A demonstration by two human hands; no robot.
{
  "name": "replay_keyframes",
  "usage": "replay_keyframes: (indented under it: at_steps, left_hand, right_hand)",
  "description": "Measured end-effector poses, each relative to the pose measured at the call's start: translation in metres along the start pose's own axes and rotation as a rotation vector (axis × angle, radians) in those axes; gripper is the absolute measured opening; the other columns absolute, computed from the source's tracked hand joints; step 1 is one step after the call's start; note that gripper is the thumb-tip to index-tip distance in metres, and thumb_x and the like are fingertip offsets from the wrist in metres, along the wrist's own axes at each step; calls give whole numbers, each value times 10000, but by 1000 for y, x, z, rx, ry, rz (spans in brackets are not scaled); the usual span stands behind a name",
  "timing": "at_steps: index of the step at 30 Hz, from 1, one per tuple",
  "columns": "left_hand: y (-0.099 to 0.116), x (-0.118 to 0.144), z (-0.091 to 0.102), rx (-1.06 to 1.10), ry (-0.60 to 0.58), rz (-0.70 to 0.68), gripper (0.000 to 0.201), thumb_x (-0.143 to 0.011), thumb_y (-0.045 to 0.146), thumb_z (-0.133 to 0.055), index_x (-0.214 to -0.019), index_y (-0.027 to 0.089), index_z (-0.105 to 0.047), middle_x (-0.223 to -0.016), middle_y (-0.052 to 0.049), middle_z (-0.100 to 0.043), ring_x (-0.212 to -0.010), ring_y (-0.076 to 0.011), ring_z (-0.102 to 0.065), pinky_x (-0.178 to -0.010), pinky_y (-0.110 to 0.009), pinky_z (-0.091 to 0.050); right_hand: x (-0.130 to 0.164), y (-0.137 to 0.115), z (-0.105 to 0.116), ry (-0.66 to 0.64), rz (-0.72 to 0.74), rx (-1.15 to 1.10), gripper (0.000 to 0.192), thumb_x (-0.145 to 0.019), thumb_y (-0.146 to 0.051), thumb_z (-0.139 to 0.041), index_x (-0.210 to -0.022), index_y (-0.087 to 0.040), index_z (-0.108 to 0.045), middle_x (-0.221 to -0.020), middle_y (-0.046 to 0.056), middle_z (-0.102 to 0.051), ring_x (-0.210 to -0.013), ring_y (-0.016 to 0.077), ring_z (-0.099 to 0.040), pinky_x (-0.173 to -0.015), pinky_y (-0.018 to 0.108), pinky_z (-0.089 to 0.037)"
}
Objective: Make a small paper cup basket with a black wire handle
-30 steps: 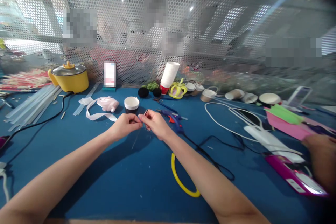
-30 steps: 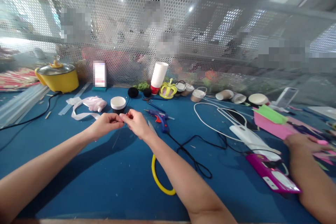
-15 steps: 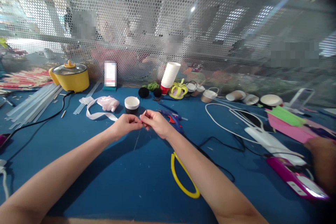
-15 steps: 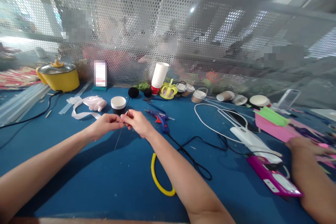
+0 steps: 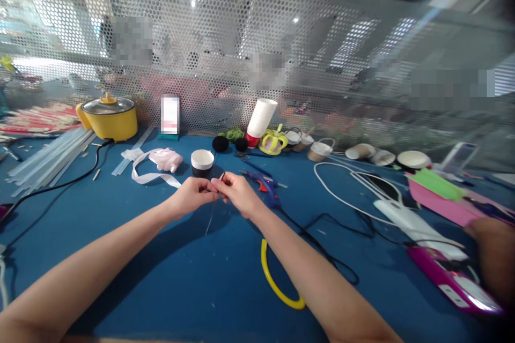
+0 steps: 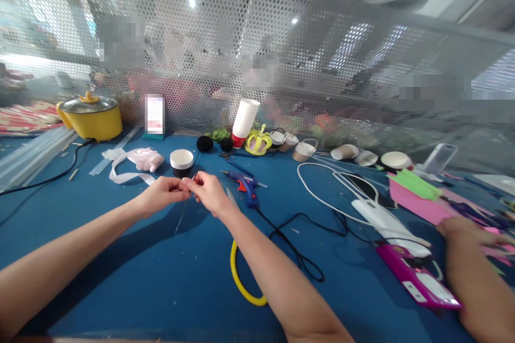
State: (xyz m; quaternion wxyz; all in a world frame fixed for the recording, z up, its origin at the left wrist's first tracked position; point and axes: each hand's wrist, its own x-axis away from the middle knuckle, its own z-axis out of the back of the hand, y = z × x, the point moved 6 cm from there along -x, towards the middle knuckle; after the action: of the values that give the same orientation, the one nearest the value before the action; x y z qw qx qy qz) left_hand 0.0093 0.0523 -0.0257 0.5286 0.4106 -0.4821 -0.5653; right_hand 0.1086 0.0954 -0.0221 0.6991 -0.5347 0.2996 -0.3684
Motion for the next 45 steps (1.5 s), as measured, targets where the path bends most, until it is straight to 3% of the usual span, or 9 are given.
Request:
replay_keyframes:
  at_steps: [3,5,14,19,27,34,39,41,45]
  left_hand:
    - [0,1,0,74,-30,30,202,-625,324,-599,-622,129,-545,-526,40,-452,-485,-61,-314,-471,-220,-204]
    - [0,1,1,88,-35,41,222,-623,345,-602,-623,131,-545,-516,43,-441,-482,-61,-305,-470,-221,-195]
    - [0,-2,4,-92,38,-46,165,-639,286,-564,-652,122,-569,-527,35,-472,-494,-71,-350,-472,-211,-242]
    - [2,-1,5,-132,59,-63,155,-635,280,-550,-634,124,-555,-526,35,-474,-490,-73,-362,-477,-213,-254]
    - [0,0,4,30,-13,19,190,-617,312,-588,-625,126,-551,-525,37,-457,-493,-66,-336,-472,-213,-219]
    - [0,0,4,-24,32,-3,164,-627,280,-584,-636,117,-568,-528,34,-459,-492,-64,-341,-463,-207,-231]
    - [0,-1,4,-63,50,-48,169,-640,286,-567,-648,117,-578,-538,25,-479,-511,-73,-369,-468,-209,-249]
    - [0,-1,4,-45,44,-27,162,-629,281,-572,-640,119,-575,-524,30,-468,-498,-70,-354,-461,-210,-234]
    - [2,1,4,57,5,31,170,-595,284,-604,-597,120,-558,-520,28,-462,-486,-61,-335,-461,-214,-222]
  right_hand:
    - [0,-2,-7,-161,-14,-185,367,-681,-515,-595,-702,-168,-476,-594,-44,-498,-467,59,-440,-446,202,-359]
    - [0,-3,-7,-194,-21,-228,362,-661,-498,-622,-709,-166,-484,-615,-38,-515,-471,57,-447,-453,200,-361]
    - [-3,0,2,7,52,104,349,-724,-486,-549,-618,-183,-414,-463,-65,-424,-424,73,-395,-433,214,-309]
    - [1,-4,4,68,51,173,351,-725,-469,-555,-596,-185,-395,-457,-68,-405,-420,70,-387,-425,211,-288]
    - [-2,-1,-5,-134,-9,-142,356,-677,-507,-593,-693,-177,-460,-567,-51,-467,-472,67,-424,-446,207,-354]
    - [-2,2,2,16,43,100,345,-737,-491,-534,-630,-188,-409,-449,-73,-395,-408,68,-361,-405,209,-276]
    - [-2,2,5,103,61,151,365,-712,-489,-563,-595,-196,-379,-446,-77,-351,-409,68,-340,-397,211,-266]
    - [-2,1,3,82,51,111,369,-708,-494,-568,-600,-191,-387,-466,-74,-367,-412,64,-348,-398,209,-276]
    - [0,-2,-5,-83,18,-128,340,-701,-500,-576,-750,-182,-464,-582,-52,-473,-467,66,-421,-418,200,-337]
